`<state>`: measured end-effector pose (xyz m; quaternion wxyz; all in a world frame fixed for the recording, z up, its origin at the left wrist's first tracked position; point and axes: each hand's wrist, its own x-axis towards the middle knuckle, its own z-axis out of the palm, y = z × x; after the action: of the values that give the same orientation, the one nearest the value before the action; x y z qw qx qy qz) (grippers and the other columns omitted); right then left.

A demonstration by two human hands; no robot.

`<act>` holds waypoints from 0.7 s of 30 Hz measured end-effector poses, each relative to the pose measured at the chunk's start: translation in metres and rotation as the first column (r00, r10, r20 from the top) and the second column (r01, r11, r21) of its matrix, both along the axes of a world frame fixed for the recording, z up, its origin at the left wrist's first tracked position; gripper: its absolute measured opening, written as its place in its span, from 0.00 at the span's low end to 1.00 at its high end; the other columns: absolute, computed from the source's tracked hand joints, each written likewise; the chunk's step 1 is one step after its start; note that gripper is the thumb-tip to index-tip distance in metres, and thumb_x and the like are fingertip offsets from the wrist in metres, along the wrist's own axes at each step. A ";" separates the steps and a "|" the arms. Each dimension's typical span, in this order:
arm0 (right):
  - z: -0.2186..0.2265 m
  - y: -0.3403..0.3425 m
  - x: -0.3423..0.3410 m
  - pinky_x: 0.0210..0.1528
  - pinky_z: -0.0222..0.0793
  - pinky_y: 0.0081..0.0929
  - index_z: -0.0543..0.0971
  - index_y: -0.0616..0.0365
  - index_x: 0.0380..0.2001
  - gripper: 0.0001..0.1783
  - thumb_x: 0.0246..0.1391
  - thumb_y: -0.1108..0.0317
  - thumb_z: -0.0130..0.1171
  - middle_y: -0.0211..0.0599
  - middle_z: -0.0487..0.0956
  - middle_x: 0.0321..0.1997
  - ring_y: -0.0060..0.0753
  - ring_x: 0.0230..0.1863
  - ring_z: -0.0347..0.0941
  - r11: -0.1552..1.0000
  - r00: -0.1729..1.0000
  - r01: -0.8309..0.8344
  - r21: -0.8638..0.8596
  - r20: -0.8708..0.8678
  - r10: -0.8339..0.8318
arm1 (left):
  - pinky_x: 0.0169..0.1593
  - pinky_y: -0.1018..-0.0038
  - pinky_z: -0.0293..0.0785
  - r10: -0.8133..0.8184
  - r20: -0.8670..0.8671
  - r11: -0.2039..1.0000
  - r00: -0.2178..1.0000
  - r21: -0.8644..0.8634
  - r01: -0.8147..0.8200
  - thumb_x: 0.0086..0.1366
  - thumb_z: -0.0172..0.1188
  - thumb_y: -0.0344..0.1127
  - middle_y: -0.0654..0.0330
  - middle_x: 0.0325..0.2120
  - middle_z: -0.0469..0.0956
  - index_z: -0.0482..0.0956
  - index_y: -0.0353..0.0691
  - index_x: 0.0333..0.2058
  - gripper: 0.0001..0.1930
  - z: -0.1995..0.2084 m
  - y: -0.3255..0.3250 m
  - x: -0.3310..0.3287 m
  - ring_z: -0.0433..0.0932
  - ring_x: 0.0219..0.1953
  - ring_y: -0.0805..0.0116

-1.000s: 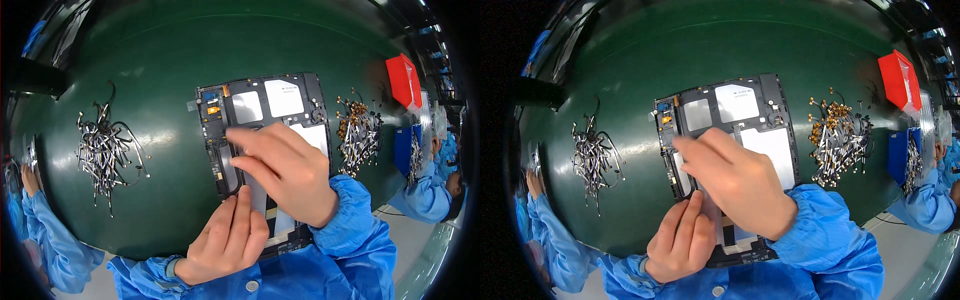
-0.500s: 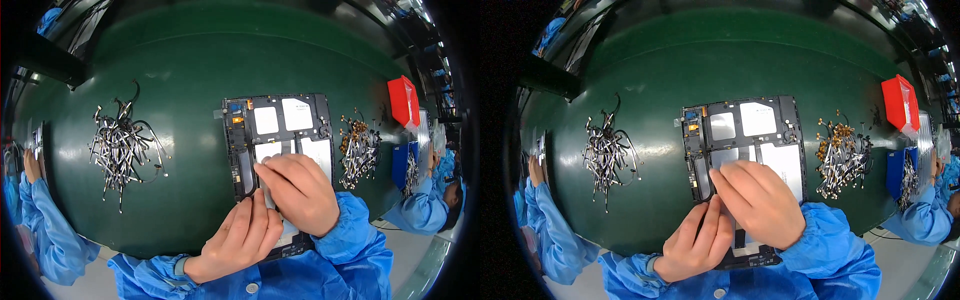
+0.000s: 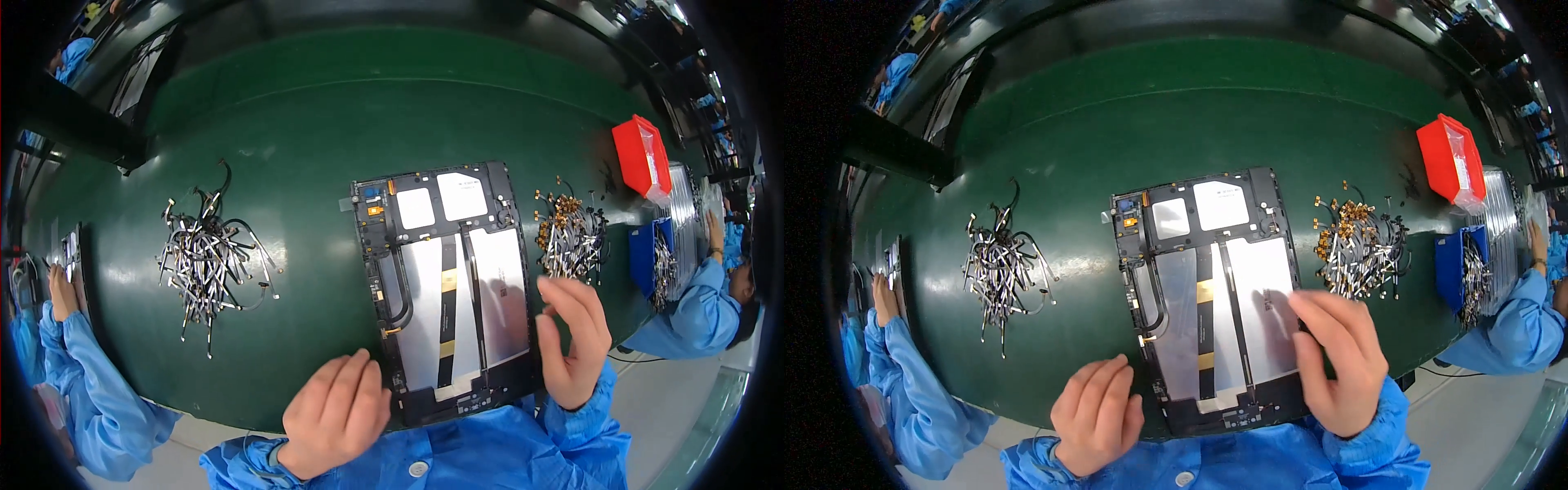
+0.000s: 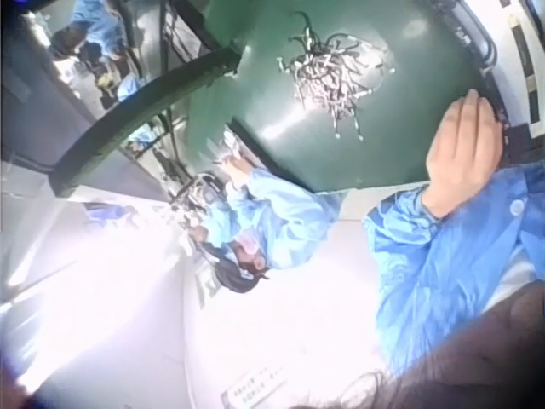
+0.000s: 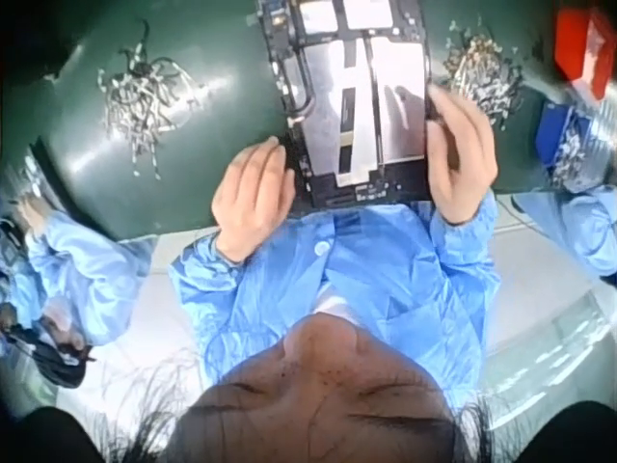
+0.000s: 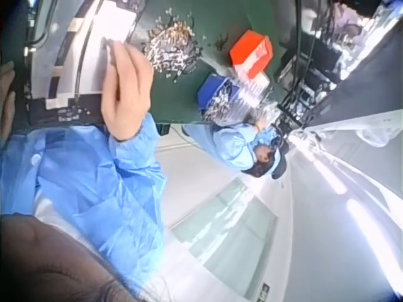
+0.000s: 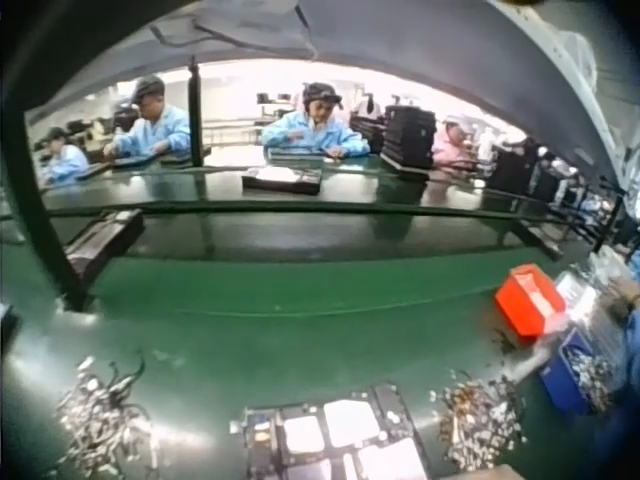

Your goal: The person installs internal ribbon cables into a tablet chassis by hand, connecting electronic components on an assembly line.

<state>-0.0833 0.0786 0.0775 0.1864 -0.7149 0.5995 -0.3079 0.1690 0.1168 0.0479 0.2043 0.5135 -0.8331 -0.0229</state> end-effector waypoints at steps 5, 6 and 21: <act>0.000 0.001 -0.010 0.40 0.72 0.28 0.82 0.64 0.39 0.15 0.46 0.85 0.59 0.43 0.79 0.40 0.40 0.38 0.75 0.995 0.994 -0.103 0.009 -0.033 0.103 | 0.43 0.69 0.79 -0.020 -0.031 1.000 0.999 -0.014 0.019 0.53 0.60 0.34 0.54 0.38 0.81 0.80 0.34 0.37 0.13 -0.001 -0.011 -0.003 0.79 0.39 0.58; 0.002 -0.005 -0.008 0.40 0.72 0.28 0.82 0.64 0.39 0.15 0.46 0.85 0.59 0.43 0.79 0.40 0.40 0.38 0.75 0.995 0.994 -0.101 0.005 -0.034 0.101 | 0.43 0.72 0.78 -0.032 0.014 0.996 0.999 -0.086 0.033 0.54 0.60 0.36 0.58 0.37 0.82 0.81 0.38 0.35 0.11 0.000 -0.014 -0.006 0.79 0.39 0.64; -0.048 -0.097 0.062 0.42 0.71 0.32 0.83 0.60 0.35 0.14 0.41 0.72 0.70 0.35 0.79 0.38 0.38 0.39 0.74 0.873 0.895 -0.441 -0.208 -0.028 0.445 | 0.40 0.80 0.75 -0.210 0.030 0.949 0.977 -0.234 0.211 0.59 0.55 0.34 0.61 0.35 0.82 0.78 0.42 0.29 0.05 -0.025 -0.047 -0.017 0.78 0.36 0.71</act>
<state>-0.0210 -0.0181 0.0291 0.1822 -0.8454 0.3822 -0.3257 0.1522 0.0696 0.0232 0.2584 0.3937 -0.8804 0.0557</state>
